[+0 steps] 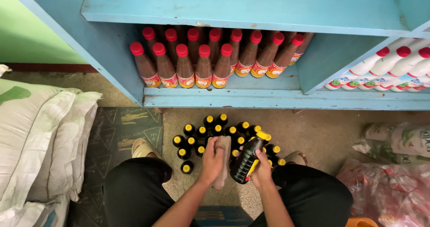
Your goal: Wiping sauce bottles with a cloth and placing them on a grocery store shelf.
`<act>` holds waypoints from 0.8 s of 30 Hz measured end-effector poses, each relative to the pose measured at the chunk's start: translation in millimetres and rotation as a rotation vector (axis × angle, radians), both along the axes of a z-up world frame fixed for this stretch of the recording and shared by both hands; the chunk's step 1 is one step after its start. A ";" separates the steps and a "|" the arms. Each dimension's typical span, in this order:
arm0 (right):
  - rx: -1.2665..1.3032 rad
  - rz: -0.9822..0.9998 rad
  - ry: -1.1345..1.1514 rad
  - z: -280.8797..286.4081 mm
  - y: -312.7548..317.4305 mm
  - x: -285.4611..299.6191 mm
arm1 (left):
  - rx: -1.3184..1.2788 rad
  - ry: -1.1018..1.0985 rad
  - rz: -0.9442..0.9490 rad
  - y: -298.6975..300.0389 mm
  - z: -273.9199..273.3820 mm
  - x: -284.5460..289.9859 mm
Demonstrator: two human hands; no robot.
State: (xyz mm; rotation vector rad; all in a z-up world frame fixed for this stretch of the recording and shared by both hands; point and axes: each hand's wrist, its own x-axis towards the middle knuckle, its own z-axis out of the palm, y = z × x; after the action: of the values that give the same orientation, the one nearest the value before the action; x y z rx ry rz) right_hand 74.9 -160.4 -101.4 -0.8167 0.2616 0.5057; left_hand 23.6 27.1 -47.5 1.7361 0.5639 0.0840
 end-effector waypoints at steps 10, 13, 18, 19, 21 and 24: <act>-0.596 0.142 -0.104 24.6 16.1 -4.1 | 0.420 -0.519 -0.080 -11.2 17.0 0.3; -0.715 0.310 -0.197 21.7 19.4 -10.6 | 0.601 -0.570 -0.141 -15.1 -1.8 1.3; -0.509 0.210 0.040 24.4 24.2 -14.6 | 0.474 -0.369 -0.041 -0.5 40.8 0.5; -0.526 0.210 0.032 27.5 24.8 -13.5 | 0.454 -0.320 0.001 2.9 39.7 0.3; -0.545 0.218 0.020 33.5 26.4 -11.9 | 0.434 -0.271 0.052 7.1 38.0 0.1; -0.673 0.303 -0.090 32.1 25.1 -14.7 | 0.471 -0.420 -0.023 4.0 28.8 -1.2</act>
State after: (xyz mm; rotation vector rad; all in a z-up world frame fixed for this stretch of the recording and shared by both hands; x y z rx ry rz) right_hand 60.2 -135.3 -69.3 -1.5456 0.2268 0.6736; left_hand 22.4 31.2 -18.6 2.0986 0.2204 0.5904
